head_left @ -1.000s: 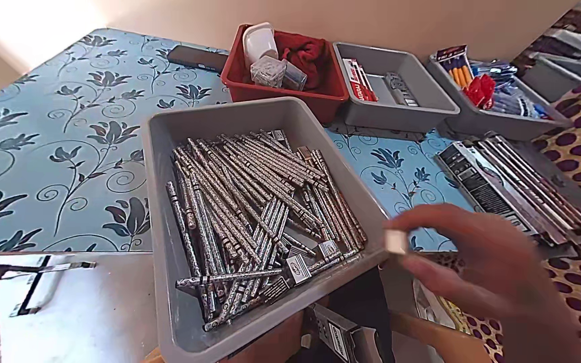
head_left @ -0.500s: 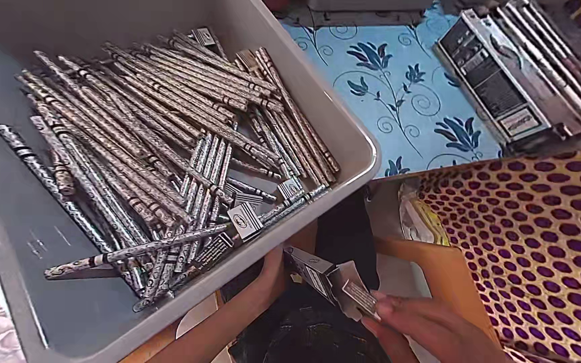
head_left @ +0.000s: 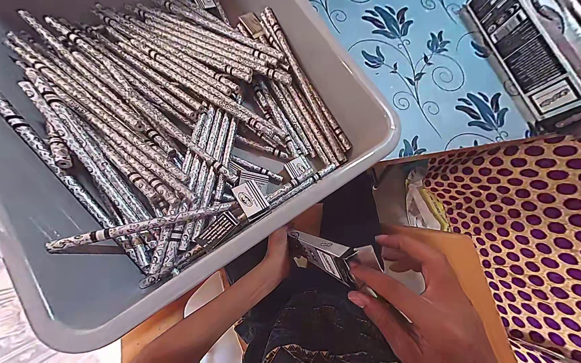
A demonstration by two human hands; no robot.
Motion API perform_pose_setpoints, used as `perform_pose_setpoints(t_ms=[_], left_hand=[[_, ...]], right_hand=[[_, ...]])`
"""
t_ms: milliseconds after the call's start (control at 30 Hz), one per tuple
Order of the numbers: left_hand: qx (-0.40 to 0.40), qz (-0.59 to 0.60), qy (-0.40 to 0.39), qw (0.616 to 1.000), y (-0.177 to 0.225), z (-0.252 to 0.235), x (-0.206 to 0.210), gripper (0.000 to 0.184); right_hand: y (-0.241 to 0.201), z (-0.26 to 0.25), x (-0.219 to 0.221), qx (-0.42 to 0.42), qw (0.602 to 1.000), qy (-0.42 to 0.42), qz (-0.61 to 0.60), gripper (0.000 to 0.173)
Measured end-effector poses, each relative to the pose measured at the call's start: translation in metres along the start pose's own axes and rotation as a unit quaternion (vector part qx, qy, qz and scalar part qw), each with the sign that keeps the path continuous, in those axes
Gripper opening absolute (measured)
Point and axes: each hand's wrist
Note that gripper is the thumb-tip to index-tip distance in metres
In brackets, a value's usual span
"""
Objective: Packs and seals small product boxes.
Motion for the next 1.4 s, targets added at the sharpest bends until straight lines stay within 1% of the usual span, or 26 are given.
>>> perform_pose_setpoints(t_ms=[133, 267, 333, 367, 433, 467, 533, 567, 600, 633, 667, 700, 733, 767, 800, 833, 867, 900, 967, 1033, 1133, 1200, 1267, 1333, 1400], left_hand=[[0.017, -0.001, -0.001, 1.000, -0.003, 0.001, -0.001, 0.019], [0.038, -0.035, 0.014, 0.999, -0.006, 0.003, 0.000, 0.018], [0.044, -0.041, 0.015, 0.998, -0.007, 0.004, 0.000, 0.018], [0.043, -0.045, 0.016, 0.998, -0.006, 0.004, 0.001, 0.018], [0.037, -0.036, 0.002, 0.999, -0.007, 0.003, 0.000, 0.021], [0.043, -0.034, -0.002, 0.998, -0.012, 0.000, -0.002, 0.022], [0.087, -0.048, -0.020, 0.995, -0.017, 0.000, -0.006, 0.028], [0.107, -0.072, -0.025, 0.991, -0.006, 0.012, -0.006, 0.030], [0.125, -0.114, -0.031, 0.985, 0.018, 0.034, -0.006, 0.028], [0.110, -0.133, -0.034, 0.984, 0.053, 0.064, -0.006, 0.026], [0.131, -0.147, -0.028, 0.980, 0.070, 0.080, -0.006, 0.023], [0.208, -0.141, -0.024, 0.967, 0.061, 0.077, -0.009, 0.018], [0.337, -0.088, -0.031, 0.937, 0.030, 0.053, -0.013, 0.016], [0.357, -0.051, -0.031, 0.932, 0.013, 0.039, -0.012, 0.013], [0.330, -0.051, -0.020, 0.942, 0.007, 0.034, -0.011, 0.011], [0.289, -0.064, -0.025, 0.955, 0.007, 0.035, -0.014, 0.016], [0.254, -0.074, -0.043, 0.963, 0.006, 0.032, -0.016, 0.023], [0.235, -0.079, -0.054, 0.967, 0.002, 0.026, -0.015, 0.031], [0.211, -0.094, -0.063, 0.971, -0.004, 0.017, -0.014, 0.035], [0.184, -0.087, -0.052, 0.978, -0.009, 0.008, -0.011, 0.032], [0.103, -0.105, -0.037, 0.988, -0.009, -0.001, -0.005, 0.029], [0.055, -0.108, -0.026, 0.992, -0.006, -0.002, -0.001, 0.030], [0.030, -0.109, -0.017, 0.993, -0.004, -0.003, 0.002, 0.034], [0.024, -0.105, -0.012, 0.994, -0.004, -0.004, 0.002, 0.037], [0.018, -0.089, -0.007, 0.996, -0.004, -0.004, 0.002, 0.037]], right_hand=[[0.003, -0.001, -0.003, -0.022, 0.998, -0.049, 0.016, 0.040], [-0.003, -0.007, -0.010, -0.018, 0.991, -0.132, 0.012, 0.051], [-0.008, -0.012, -0.019, -0.010, 0.983, -0.183, 0.006, 0.052], [-0.009, -0.016, -0.025, -0.013, 0.980, -0.199, 0.003, 0.050], [-0.008, -0.025, -0.040, -0.047, 0.980, -0.195, -0.012, 0.043], [-0.008, -0.031, -0.047, -0.072, 0.981, -0.178, -0.028, 0.039], [-0.017, -0.049, -0.055, -0.124, 0.982, -0.128, -0.068, 0.029], [-0.025, -0.061, -0.054, -0.150, 0.980, -0.105, -0.078, 0.025], [-0.033, -0.074, -0.051, -0.177, 0.978, -0.087, -0.069, 0.022], [-0.043, -0.088, -0.045, -0.200, 0.976, -0.072, -0.052, 0.021], [-0.052, -0.104, -0.038, -0.220, 0.973, -0.067, -0.032, 0.023], [-0.059, -0.120, -0.031, -0.242, 0.967, -0.075, -0.007, 0.027], [-0.063, -0.136, -0.023, -0.261, 0.960, -0.102, 0.020, 0.034], [-0.067, -0.151, -0.020, -0.268, 0.949, -0.159, 0.048, 0.041], [-0.072, -0.165, -0.019, -0.264, 0.933, -0.232, 0.078, 0.048], [-0.078, -0.177, -0.019, -0.255, 0.915, -0.293, 0.107, 0.052], [-0.084, -0.188, -0.018, -0.248, 0.901, -0.330, 0.129, 0.053], [-0.089, -0.194, -0.016, -0.242, 0.894, -0.346, 0.149, 0.050], [-0.102, -0.197, -0.012, -0.214, 0.889, -0.355, 0.194, 0.044], [-0.107, -0.199, -0.009, -0.202, 0.887, -0.360, 0.208, 0.041], [-0.097, -0.204, -0.008, -0.220, 0.884, -0.381, 0.157, 0.026], [-0.092, -0.206, -0.007, -0.222, 0.879, -0.400, 0.135, 0.016], [-0.090, -0.208, -0.005, -0.214, 0.871, -0.426, 0.120, 0.013], [-0.089, -0.212, -0.001, -0.211, 0.863, -0.446, 0.104, 0.014], [-0.085, -0.213, -0.002, -0.214, 0.870, -0.432, 0.102, 0.015]])
Point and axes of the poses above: each hand's wrist, its own z-axis away from the middle knuckle, its own x-axis out of the palm, y = z × x, and after that the axes turned 9 degrees about x, right-handed
